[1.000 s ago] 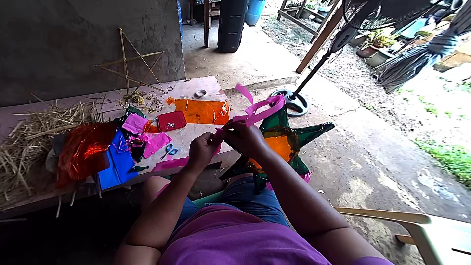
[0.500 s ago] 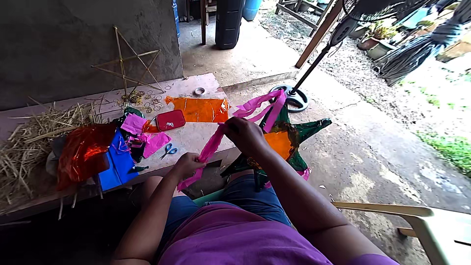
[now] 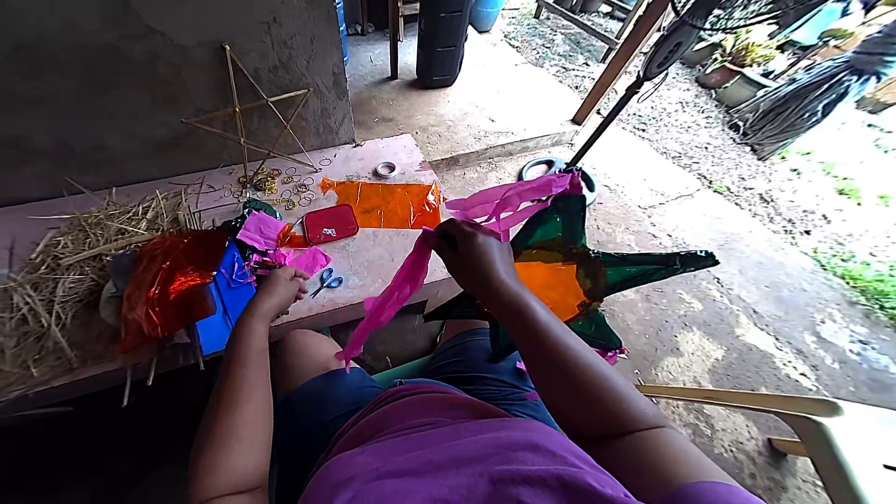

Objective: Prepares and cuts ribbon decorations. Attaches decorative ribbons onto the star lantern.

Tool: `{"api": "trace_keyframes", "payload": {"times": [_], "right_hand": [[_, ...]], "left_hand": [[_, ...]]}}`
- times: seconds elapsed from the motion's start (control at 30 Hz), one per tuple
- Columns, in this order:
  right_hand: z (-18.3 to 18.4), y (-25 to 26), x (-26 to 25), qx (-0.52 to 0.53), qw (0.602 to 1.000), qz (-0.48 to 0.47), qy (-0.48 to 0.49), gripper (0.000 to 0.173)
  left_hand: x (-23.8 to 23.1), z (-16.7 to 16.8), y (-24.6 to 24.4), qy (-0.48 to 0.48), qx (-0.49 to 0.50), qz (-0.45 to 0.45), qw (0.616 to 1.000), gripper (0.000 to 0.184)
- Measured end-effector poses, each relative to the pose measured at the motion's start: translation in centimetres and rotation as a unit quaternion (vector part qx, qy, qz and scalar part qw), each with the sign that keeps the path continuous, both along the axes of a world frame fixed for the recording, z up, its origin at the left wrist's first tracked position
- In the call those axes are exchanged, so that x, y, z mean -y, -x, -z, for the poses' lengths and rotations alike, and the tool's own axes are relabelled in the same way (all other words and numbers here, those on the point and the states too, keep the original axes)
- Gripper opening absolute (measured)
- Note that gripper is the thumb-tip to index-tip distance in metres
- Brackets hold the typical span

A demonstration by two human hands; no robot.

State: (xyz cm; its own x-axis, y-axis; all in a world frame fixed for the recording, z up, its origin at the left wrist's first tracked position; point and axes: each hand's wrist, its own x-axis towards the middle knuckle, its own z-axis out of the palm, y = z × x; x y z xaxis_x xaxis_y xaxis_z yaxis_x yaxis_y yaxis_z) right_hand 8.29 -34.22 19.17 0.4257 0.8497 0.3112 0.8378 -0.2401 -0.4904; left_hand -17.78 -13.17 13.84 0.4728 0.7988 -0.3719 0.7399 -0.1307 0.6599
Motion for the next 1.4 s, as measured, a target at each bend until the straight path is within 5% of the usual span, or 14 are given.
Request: {"api": "trace_keyframes", "payload": {"times": [0.17, 0.43, 0.93, 1.4], "right_hand": [[0.8, 0.4, -0.2, 0.03, 0.999, -0.013, -0.032, 0.02], [0.5, 0.4, 0.4, 0.034, 0.999, -0.006, -0.039, 0.018], [1.0, 0.7, 0.9, 0.033, 0.996, -0.032, -0.083, 0.019], [1.3, 0.8, 0.9, 0.054, 0.992, -0.027, -0.11, 0.017]], "left_hand": [[3.1, -6.3, -4.9, -0.066, 0.16, 0.096, 0.98, 0.031], [4.9, -9.6, -10.2, -0.118, 0.153, 0.236, 0.952, 0.015], [5.5, -10.7, -13.5, -0.126, 0.269, 0.309, 0.903, 0.015], [5.2, -9.6, -12.9, -0.174, 0.192, 0.365, 0.894, 0.009]]}}
